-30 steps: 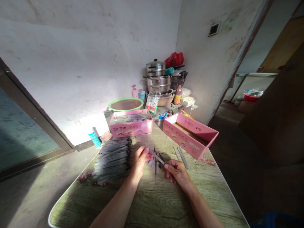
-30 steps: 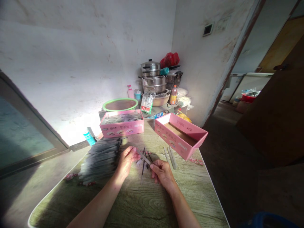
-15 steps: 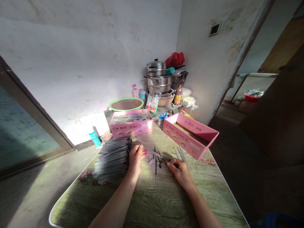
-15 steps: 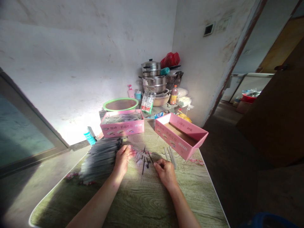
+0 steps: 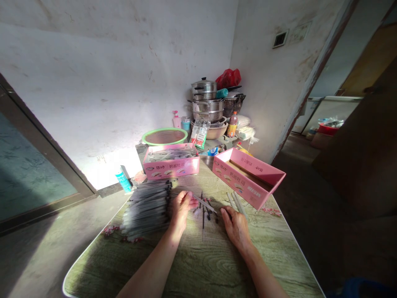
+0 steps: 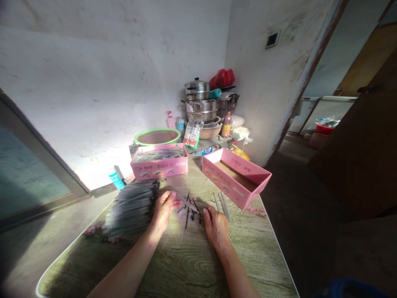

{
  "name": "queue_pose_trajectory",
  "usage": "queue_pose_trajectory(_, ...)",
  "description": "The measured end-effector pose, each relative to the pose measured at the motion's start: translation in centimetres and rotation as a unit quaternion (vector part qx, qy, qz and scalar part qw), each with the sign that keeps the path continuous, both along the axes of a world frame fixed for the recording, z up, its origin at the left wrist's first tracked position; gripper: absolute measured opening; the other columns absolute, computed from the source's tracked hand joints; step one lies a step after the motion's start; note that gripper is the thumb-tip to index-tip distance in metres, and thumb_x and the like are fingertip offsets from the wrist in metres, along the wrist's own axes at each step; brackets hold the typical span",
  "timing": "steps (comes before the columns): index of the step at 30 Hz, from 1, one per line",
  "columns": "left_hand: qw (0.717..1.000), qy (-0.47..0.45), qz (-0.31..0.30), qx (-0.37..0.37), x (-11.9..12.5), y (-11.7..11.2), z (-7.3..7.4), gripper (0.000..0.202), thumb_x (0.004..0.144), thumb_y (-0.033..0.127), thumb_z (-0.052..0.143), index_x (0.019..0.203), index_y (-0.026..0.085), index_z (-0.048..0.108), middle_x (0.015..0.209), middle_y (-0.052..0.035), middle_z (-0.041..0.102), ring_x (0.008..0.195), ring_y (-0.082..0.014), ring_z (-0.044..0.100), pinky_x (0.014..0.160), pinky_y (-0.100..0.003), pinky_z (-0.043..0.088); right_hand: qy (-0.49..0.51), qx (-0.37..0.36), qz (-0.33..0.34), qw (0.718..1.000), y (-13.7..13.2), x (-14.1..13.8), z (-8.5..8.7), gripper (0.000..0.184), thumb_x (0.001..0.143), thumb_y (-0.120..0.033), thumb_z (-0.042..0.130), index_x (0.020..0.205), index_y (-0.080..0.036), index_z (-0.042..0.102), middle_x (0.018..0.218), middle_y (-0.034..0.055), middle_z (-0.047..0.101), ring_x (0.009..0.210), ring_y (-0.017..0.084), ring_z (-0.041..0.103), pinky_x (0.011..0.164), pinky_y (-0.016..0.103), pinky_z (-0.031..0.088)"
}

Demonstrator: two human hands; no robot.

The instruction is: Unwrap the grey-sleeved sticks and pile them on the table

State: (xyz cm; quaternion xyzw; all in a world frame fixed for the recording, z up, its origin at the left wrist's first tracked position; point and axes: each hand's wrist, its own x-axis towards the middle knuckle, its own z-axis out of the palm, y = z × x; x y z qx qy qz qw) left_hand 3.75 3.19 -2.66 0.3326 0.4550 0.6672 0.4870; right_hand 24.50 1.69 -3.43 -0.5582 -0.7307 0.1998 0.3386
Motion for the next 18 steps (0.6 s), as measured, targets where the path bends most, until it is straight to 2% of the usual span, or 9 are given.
queue_pose_trajectory(5,1.0,0.011,-0.013,-0.01,0.3,-0.1,0.1,0.036,0.074,0.047,0.075,0.08,0.016,0.059,0.068,-0.0025,0.065,0.06,-0.0153,0.066,0.062,-0.028,0.057,0.031,-0.02,0.071,0.997,-0.6,-0.4,0.8,0.034,0.095,-0.041,0.044,0.094,-0.021,0.071,0.075,0.005,0.073,0.068,0.021,0.067,0.064,0.031,0.047)
queue_pose_trajectory(8,1.0,0.02,0.005,-0.001,0.0,0.0,0.0,0.034,0.076,0.047,0.073,0.081,0.017,0.058,0.068,-0.0013,0.064,0.061,-0.0149,0.066,0.061,-0.028,0.057,0.026,-0.017,0.083,0.996,-0.5,-0.2,0.7,0.031,0.094,-0.037,0.046,0.087,-0.021,0.072,0.073,0.0041,0.071,0.067,0.02,0.065,0.064,0.029,0.046)
queue_pose_trajectory(13,0.99,0.029,0.129,0.043,-1.3,0.5,-0.1,0.033,0.083,0.05,0.063,0.085,0.018,0.057,0.07,0.0002,0.063,0.062,-0.0143,0.065,0.061,-0.027,0.056,0.005,-0.009,0.065,0.998,0.3,1.5,0.4,0.03,0.093,-0.036,0.048,0.081,-0.021,0.071,0.068,0.0035,0.069,0.064,0.019,0.064,0.063,0.029,0.045)
queue_pose_trajectory(18,0.983,0.021,0.173,0.066,-1.7,0.6,0.1,0.033,0.085,0.051,0.06,0.091,0.019,0.053,0.069,0.0003,0.065,0.064,-0.0156,0.068,0.068,-0.031,0.058,-0.081,-0.023,-0.005,0.996,0.4,2.7,1.0,0.028,0.092,-0.029,0.048,0.084,-0.021,0.074,0.076,0.0059,0.074,0.072,0.022,0.07,0.064,0.028,0.044)
